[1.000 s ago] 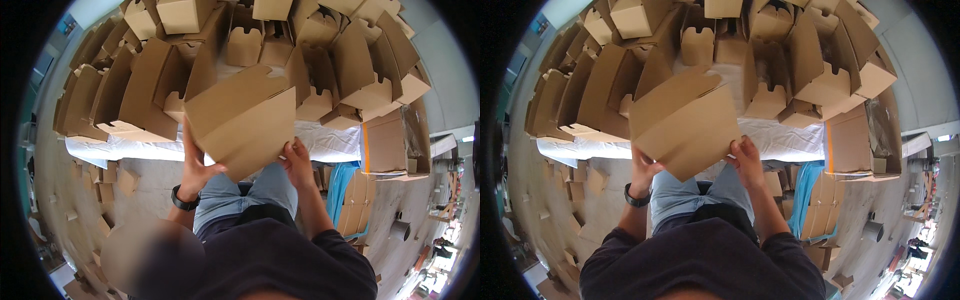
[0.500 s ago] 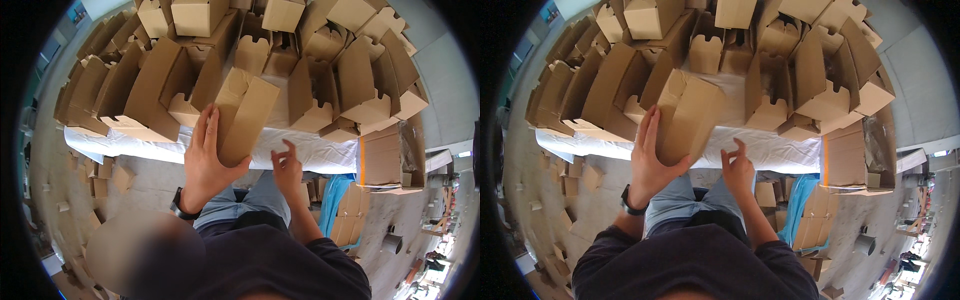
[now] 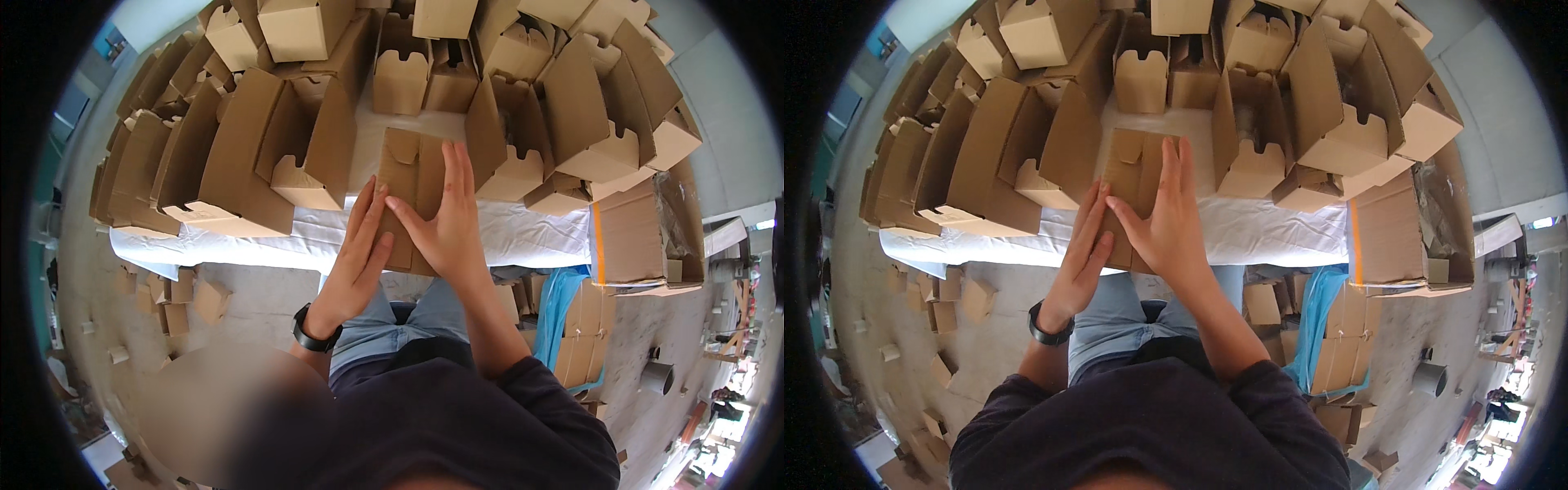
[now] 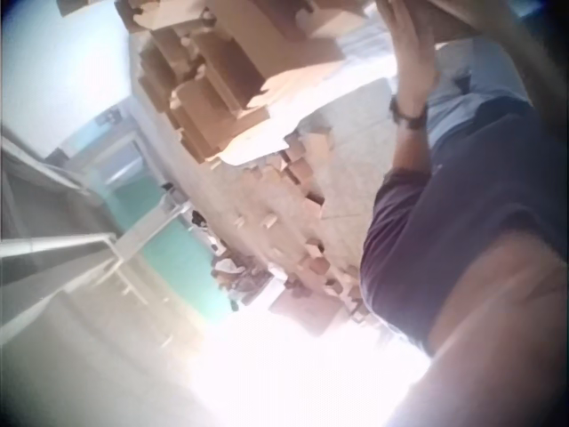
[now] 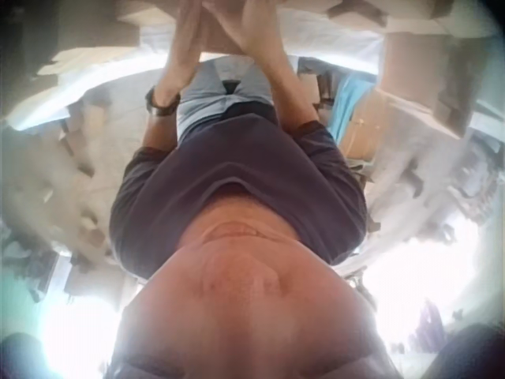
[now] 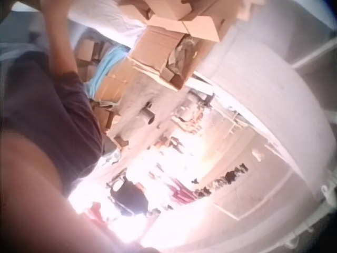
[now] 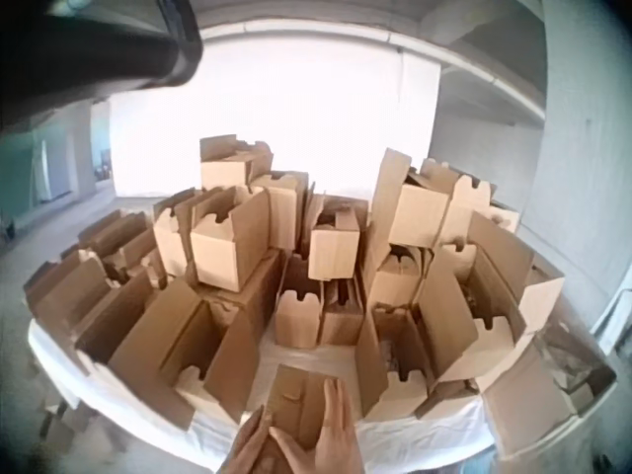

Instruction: The person folds cardboard boxes by hand, picking up flat cardboard sheets from the floor and assembling them into boxes on a table.

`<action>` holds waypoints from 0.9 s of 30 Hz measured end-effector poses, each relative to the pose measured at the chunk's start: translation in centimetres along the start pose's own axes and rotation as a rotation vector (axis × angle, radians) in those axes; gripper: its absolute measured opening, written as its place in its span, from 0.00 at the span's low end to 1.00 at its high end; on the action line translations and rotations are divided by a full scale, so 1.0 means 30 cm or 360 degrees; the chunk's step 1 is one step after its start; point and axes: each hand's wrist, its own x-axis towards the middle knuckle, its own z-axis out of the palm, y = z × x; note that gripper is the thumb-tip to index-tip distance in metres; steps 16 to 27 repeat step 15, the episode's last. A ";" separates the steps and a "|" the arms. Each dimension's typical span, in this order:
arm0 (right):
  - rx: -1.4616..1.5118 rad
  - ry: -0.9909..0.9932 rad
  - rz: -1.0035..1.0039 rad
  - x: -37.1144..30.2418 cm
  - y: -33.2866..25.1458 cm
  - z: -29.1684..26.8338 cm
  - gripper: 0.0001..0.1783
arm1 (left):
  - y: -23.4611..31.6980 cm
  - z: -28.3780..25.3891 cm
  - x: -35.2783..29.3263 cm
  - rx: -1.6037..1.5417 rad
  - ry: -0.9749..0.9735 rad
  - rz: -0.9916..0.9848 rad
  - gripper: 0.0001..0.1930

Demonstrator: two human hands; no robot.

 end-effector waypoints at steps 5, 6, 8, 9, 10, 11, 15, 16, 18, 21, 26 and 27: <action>0.0077 -0.0017 0.0060 0.013 -0.018 0.002 0.45 | 0.000 0.028 -0.015 0.0056 0.0089 -0.0034 0.30; 0.0075 0.0016 0.0046 0.014 -0.011 0.003 0.43 | 0.002 0.032 -0.017 0.0090 0.0095 -0.0019 0.29; 0.0049 0.0026 0.0052 0.018 -0.028 -0.001 0.40 | 0.009 0.035 -0.014 0.0111 0.0111 -0.0024 0.29; 0.0037 0.0030 0.0057 0.018 -0.036 -0.003 0.39 | 0.014 0.035 -0.010 0.0097 0.0121 -0.0043 0.29; 0.0134 -0.0019 0.0091 0.016 -0.022 -0.007 0.40 | 0.016 0.036 -0.009 0.0084 0.0130 -0.0062 0.29; 0.0230 -0.0066 0.0118 0.018 0.003 -0.018 0.40 | 0.008 0.031 -0.010 0.0083 0.0128 -0.0039 0.30; 0.1349 -0.0128 0.0417 0.035 0.029 -0.089 0.39 | -0.020 0.011 -0.023 0.0082 0.0098 0.0034 0.30; 0.1349 -0.0128 0.0417 0.035 0.029 -0.089 0.39 | -0.020 0.011 -0.023 0.0082 0.0098 0.0034 0.30; 0.1349 -0.0128 0.0417 0.035 0.029 -0.089 0.39 | -0.020 0.011 -0.023 0.0082 0.0098 0.0034 0.30; 0.1349 -0.0128 0.0417 0.035 0.029 -0.089 0.39 | -0.020 0.011 -0.023 0.0082 0.0098 0.0034 0.30; 0.1349 -0.0128 0.0417 0.035 0.029 -0.089 0.39 | -0.020 0.011 -0.023 0.0082 0.0098 0.0034 0.30; 0.1349 -0.0128 0.0417 0.035 0.029 -0.089 0.39 | -0.020 0.011 -0.023 0.0082 0.0098 0.0034 0.30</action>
